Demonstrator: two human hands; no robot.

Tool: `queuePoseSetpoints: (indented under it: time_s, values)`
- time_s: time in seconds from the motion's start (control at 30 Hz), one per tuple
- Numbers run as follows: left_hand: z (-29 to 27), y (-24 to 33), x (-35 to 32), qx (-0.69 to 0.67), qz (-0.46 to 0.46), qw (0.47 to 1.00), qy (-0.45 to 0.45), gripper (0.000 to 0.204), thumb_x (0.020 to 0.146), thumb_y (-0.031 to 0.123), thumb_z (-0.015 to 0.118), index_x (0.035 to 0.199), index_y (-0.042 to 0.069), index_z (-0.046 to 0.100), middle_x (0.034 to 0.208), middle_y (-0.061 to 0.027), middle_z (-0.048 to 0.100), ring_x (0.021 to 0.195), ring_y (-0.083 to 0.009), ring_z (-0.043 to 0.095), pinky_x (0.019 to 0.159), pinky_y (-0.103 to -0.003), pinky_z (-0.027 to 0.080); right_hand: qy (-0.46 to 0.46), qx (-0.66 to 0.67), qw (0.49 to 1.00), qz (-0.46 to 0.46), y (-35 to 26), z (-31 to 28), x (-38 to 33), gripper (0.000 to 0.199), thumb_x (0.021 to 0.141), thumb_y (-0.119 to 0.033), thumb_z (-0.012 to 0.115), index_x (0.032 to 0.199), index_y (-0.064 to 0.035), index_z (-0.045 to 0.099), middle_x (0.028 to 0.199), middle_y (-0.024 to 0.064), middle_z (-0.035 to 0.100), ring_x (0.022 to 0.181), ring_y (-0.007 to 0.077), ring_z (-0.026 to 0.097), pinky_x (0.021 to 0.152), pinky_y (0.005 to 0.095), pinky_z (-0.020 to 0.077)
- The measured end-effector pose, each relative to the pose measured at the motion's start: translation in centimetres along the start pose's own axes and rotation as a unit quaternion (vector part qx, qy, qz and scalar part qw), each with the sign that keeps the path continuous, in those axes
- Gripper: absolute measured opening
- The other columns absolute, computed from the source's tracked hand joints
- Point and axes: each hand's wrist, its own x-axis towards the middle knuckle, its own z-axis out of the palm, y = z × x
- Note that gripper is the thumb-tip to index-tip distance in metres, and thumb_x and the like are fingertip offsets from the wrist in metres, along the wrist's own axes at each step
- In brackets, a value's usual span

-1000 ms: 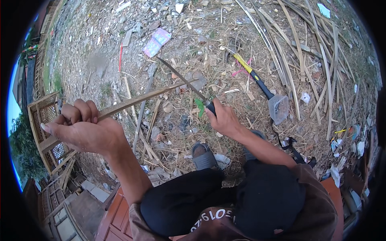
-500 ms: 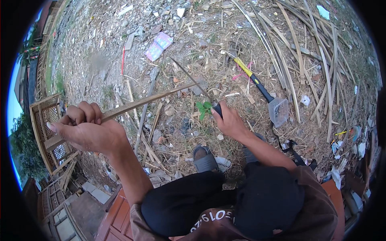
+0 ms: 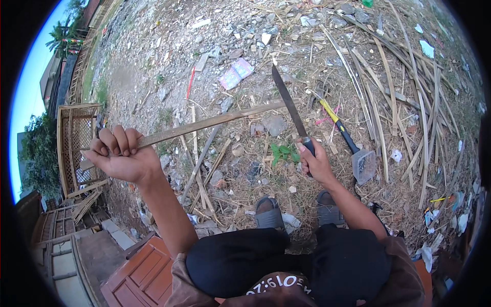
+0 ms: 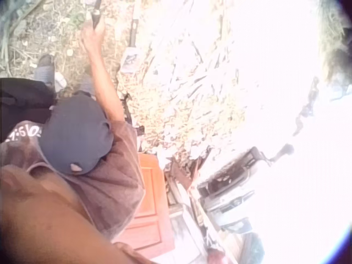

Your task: The person shaves a thin strip of bamboo using a large knife by hand. They hold the strip in one hand and repeatedly scrape the knife blade along its length to smooth it.

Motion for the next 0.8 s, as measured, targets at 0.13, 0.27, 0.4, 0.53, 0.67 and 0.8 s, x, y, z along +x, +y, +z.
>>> queuePoseSetpoints:
  time_s: [0.13, 0.27, 0.4, 0.53, 0.67, 0.8]
  values:
    - [-0.5, 1.8, -2.7, -0.121, -0.040, 0.987, -0.098, 0.046, 0.103, 0.050, 0.030, 0.077, 0.013, 0.038, 0.066, -0.0005, 0.032, 0.059, -0.0118, 0.034, 0.048, -0.023, 0.035, 0.025, 0.169, 0.983, -0.074, -5.8, 1.5, 1.8, 0.032, 0.094, -0.034, 0.063, 0.102, -0.0056, 0.050, 0.063, -0.0016, 0.044, 0.049, 0.0070, 0.045, 0.044, 0.0231, 0.0379]
    - [-4.0, -1.2, -7.1, -0.061, -0.082, 0.992, -0.070, 0.038, 0.101, 0.047, 0.040, 0.096, 0.011, 0.053, 0.099, -0.0083, 0.053, 0.103, -0.0254, 0.050, 0.095, -0.043, 0.041, 0.065, 0.256, 0.959, -0.101, -10.7, 2.0, 5.2, 0.029, 0.092, -0.030, 0.066, 0.090, -0.0087, 0.046, 0.063, -0.0023, 0.042, 0.050, 0.0082, 0.043, 0.046, 0.0251, 0.0388]
    - [-9.8, -3.0, -12.0, -0.005, -0.217, 0.976, -0.010, 0.044, 0.098, 0.050, 0.044, 0.122, 0.014, 0.051, 0.122, -0.0110, 0.054, 0.112, -0.0292, 0.052, 0.102, -0.047, 0.041, 0.071, 0.231, 0.953, -0.183, -14.8, 2.5, 5.8, 0.026, 0.091, -0.023, 0.069, 0.087, -0.0106, 0.046, 0.064, -0.0034, 0.040, 0.052, 0.0075, 0.043, 0.050, 0.0252, 0.0395]
    - [-17.9, -2.0, -17.1, 0.018, -0.396, 0.913, 0.094, 0.053, 0.095, 0.052, 0.049, 0.132, 0.013, 0.046, 0.120, -0.0087, 0.054, 0.107, -0.0239, 0.054, 0.093, -0.044, 0.046, 0.023, 0.109, 0.956, -0.271, -18.3, 3.5, 6.0, 0.028, 0.088, -0.024, 0.072, 0.089, -0.0050, 0.051, 0.062, -0.0017, 0.046, 0.050, 0.0073, 0.046, 0.047, 0.0242, 0.0395]
    - [-18.1, -1.1, -12.7, 0.410, -0.323, 0.853, 0.031, 0.043, 0.094, 0.033, 0.060, 0.127, 0.007, 0.051, 0.109, -0.0050, 0.058, 0.096, -0.0144, 0.057, 0.084, -0.031, 0.048, -0.030, -0.100, 0.943, -0.317, -19.8, 6.1, 6.4, 0.031, 0.087, -0.029, 0.073, 0.080, -0.0041, 0.056, 0.057, -0.0037, 0.049, 0.046, 0.0054, 0.047, 0.043, 0.0226, 0.0372]
    - [-3.8, -1.7, -3.5, 0.361, -0.234, 0.855, -0.290, 0.039, 0.090, 0.023, 0.066, 0.123, 0.004, 0.057, 0.111, -0.0069, 0.060, 0.101, -0.0146, 0.056, 0.089, -0.031, 0.046, -0.128, -0.272, 0.900, -0.315, -21.5, 8.3, 6.9, 0.033, 0.086, -0.035, 0.074, 0.075, -0.0056, 0.061, 0.056, -0.0060, 0.048, 0.050, 0.0042, 0.044, 0.046, 0.0242, 0.0324]
